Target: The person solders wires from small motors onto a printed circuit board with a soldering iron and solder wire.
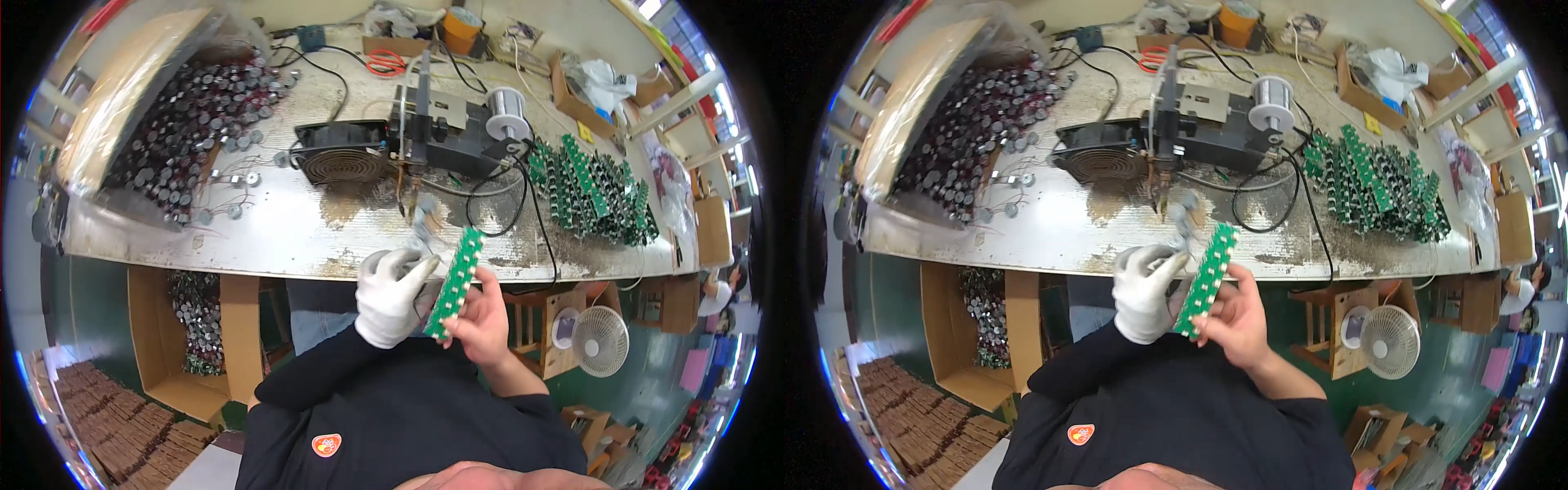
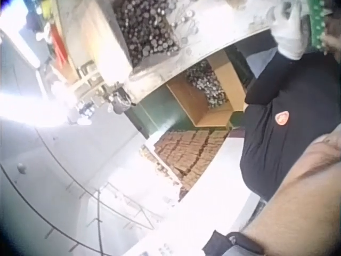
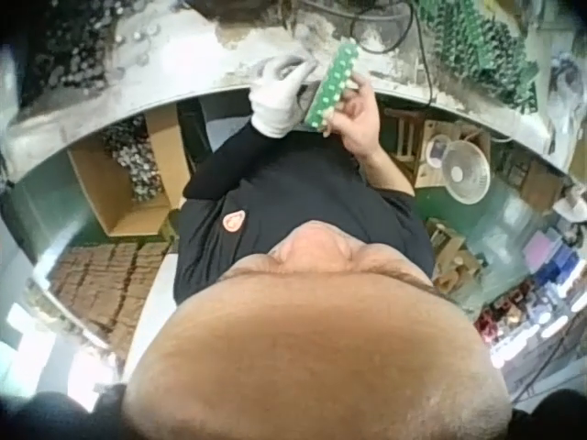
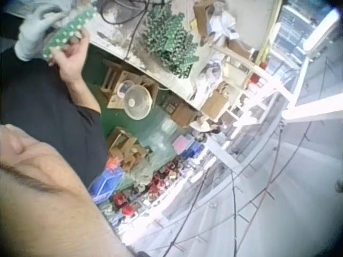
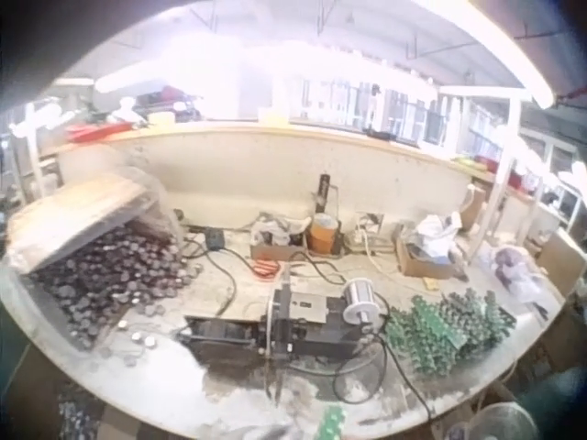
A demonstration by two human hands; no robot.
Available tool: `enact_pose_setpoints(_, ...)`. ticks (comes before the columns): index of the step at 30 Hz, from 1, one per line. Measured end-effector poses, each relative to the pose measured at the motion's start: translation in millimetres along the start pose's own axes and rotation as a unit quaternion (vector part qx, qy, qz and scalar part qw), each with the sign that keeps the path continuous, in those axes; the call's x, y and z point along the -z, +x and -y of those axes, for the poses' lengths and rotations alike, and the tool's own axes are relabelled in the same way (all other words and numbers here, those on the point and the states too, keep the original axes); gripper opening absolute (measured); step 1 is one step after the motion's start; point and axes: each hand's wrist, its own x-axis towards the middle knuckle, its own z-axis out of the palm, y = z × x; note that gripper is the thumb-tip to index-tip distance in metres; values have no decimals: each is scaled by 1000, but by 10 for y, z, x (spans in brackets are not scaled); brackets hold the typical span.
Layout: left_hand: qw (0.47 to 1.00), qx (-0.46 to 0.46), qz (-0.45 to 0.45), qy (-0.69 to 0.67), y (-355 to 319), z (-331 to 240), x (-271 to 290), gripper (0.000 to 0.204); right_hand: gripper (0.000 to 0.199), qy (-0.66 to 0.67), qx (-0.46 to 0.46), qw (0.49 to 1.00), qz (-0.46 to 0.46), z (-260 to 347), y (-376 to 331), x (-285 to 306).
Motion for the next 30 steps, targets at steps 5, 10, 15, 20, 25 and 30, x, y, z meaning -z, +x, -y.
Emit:
enact_pose_setpoints(5,974,32,-15,-222,-20,-148,89,27,46,-124,218,966,-64,-90,-127,125)
enact_pose_setpoints(10,921,14,53,-386,9,-59,630,20,21,-142,256,956,-6,-16,211,-183)
enact_pose_setpoints(15,904,192,83,-373,-27,59,1231,20,4,53,129,988,70,-230,478,-739)
enact_pose_setpoints(20,878,215,55,-424,139,614,1449,34,7,97,26,989,108,-437,1033,-1137)
enact_pose_setpoints(25,770,338,32,-540,225,1340,1356,24,7,100,5,988,114,-596,1497,-1401)
enact_pose_setpoints(30,665,382,-8,-642,258,1614,1369,23,9,191,-79,973,105,-748,1703,-1515)
